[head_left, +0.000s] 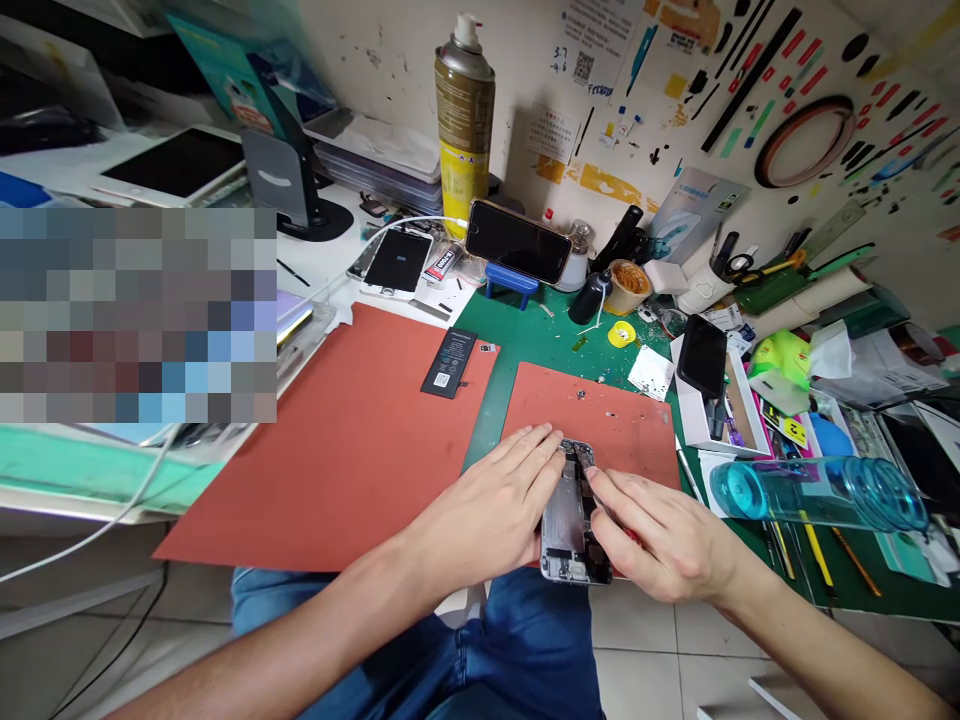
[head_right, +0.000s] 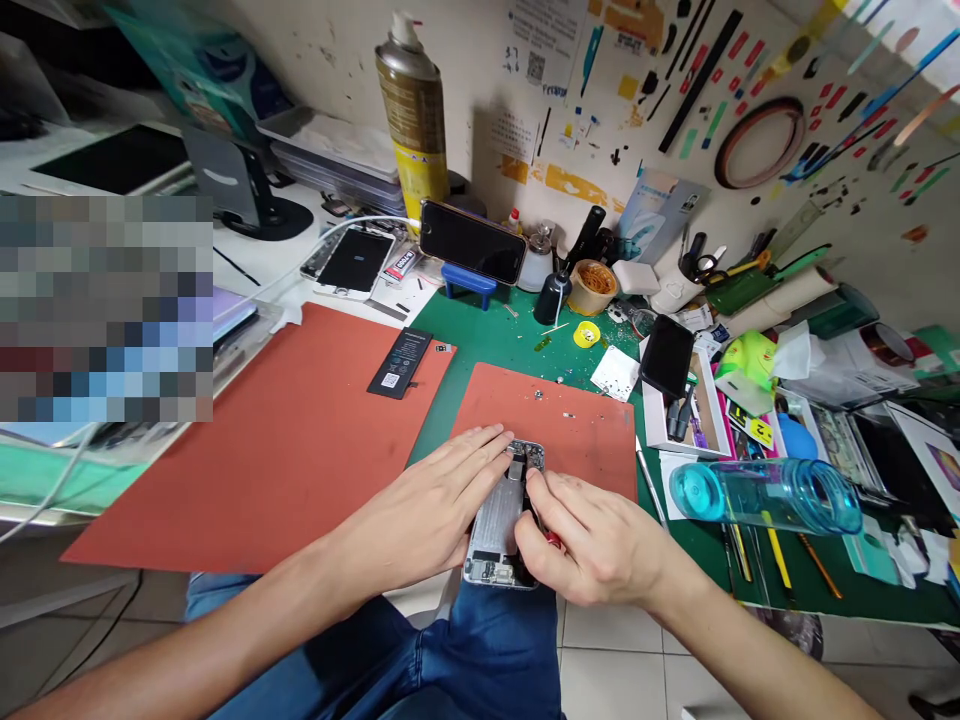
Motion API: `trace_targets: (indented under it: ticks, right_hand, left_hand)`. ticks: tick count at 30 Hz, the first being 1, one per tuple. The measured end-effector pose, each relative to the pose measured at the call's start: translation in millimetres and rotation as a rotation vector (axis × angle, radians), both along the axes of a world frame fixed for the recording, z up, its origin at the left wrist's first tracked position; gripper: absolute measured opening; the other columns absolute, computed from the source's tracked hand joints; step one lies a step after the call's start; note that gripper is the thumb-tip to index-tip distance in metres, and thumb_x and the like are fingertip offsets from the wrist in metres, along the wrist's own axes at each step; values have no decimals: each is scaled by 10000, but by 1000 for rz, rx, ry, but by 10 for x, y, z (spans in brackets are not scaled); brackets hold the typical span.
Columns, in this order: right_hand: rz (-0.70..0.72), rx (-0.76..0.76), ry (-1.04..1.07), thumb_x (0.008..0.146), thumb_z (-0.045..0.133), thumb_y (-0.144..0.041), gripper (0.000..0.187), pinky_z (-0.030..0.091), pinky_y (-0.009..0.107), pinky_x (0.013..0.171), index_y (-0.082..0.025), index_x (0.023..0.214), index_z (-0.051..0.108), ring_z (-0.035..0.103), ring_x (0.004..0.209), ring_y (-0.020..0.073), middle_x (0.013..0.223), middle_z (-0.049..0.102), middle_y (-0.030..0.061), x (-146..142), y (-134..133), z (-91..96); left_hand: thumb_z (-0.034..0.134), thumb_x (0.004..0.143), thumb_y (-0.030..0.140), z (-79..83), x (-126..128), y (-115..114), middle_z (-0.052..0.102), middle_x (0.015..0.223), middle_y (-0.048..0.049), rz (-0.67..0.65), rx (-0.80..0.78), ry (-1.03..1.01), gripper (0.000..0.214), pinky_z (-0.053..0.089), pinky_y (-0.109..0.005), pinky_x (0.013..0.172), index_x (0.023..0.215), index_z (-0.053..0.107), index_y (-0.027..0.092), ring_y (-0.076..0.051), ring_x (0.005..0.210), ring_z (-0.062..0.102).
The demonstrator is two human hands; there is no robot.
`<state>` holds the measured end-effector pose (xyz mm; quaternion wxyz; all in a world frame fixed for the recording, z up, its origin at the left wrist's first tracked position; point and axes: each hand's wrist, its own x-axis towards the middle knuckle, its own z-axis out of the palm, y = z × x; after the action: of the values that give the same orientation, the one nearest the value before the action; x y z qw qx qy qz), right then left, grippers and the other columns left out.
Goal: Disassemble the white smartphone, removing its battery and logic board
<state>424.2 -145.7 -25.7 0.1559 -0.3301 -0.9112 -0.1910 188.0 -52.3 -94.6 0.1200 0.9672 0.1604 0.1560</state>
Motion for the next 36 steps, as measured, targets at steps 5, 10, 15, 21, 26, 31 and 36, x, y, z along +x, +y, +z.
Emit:
trace_targets:
  ticks: [5,10,15,21,26,31,36]
  right_hand:
    - [0,-8,-9,1022,544,-96,133,701,409,867,-97,1077,664,814,1021,296,1107,809,271,4,10,-4]
    - [-1,-4,-38,1015,594,-125,111,691,411,919,-109,1093,672,794,1095,288,1150,804,257,25,-5,-22]
    - [6,-2,-53,1017,613,-142,112,686,410,934,-100,1099,677,788,1118,290,1154,801,260,33,-12,-26]
    - [12,8,-44,1024,556,-107,124,693,403,889,-94,1073,669,809,1032,288,1099,811,262,9,16,8]
    - [20,-1,-54,1018,552,-101,132,689,406,896,-85,1075,670,809,1038,296,1109,806,275,6,14,17]
    - [13,3,-62,1013,590,-115,110,686,403,919,-92,1082,672,798,1069,286,1118,806,258,6,10,9]
    - [6,38,-131,1007,554,-86,142,678,418,911,-106,1087,669,807,1025,290,1100,816,237,-30,22,56]
  left_hand:
    - [614,981,247,-7,7,5,484,1683,-281,0,-14,3,619,356,-540,1349,1540,542,-11,-411,1615,419]
    - [606,994,276,2,6,10,494,1675,-283,-3,-5,-1,619,361,-534,1345,1536,544,-15,-415,1610,426]
    - [599,994,267,7,2,5,490,1680,-277,0,-4,3,613,354,-529,1347,1540,538,-7,-404,1614,421]
    - [575,1002,267,7,8,3,485,1679,-286,-4,-8,10,597,367,-548,1340,1530,546,-11,-420,1608,426]
    - [587,998,258,2,8,1,480,1683,-285,-6,-16,1,603,350,-540,1348,1535,541,-11,-412,1612,422]
    - [604,993,264,14,3,2,479,1685,-283,-2,-28,2,606,340,-525,1354,1535,541,-2,-399,1616,422]
    - [608,1000,287,25,4,9,500,1666,-292,-9,-7,0,614,373,-542,1334,1535,535,-4,-423,1602,435]
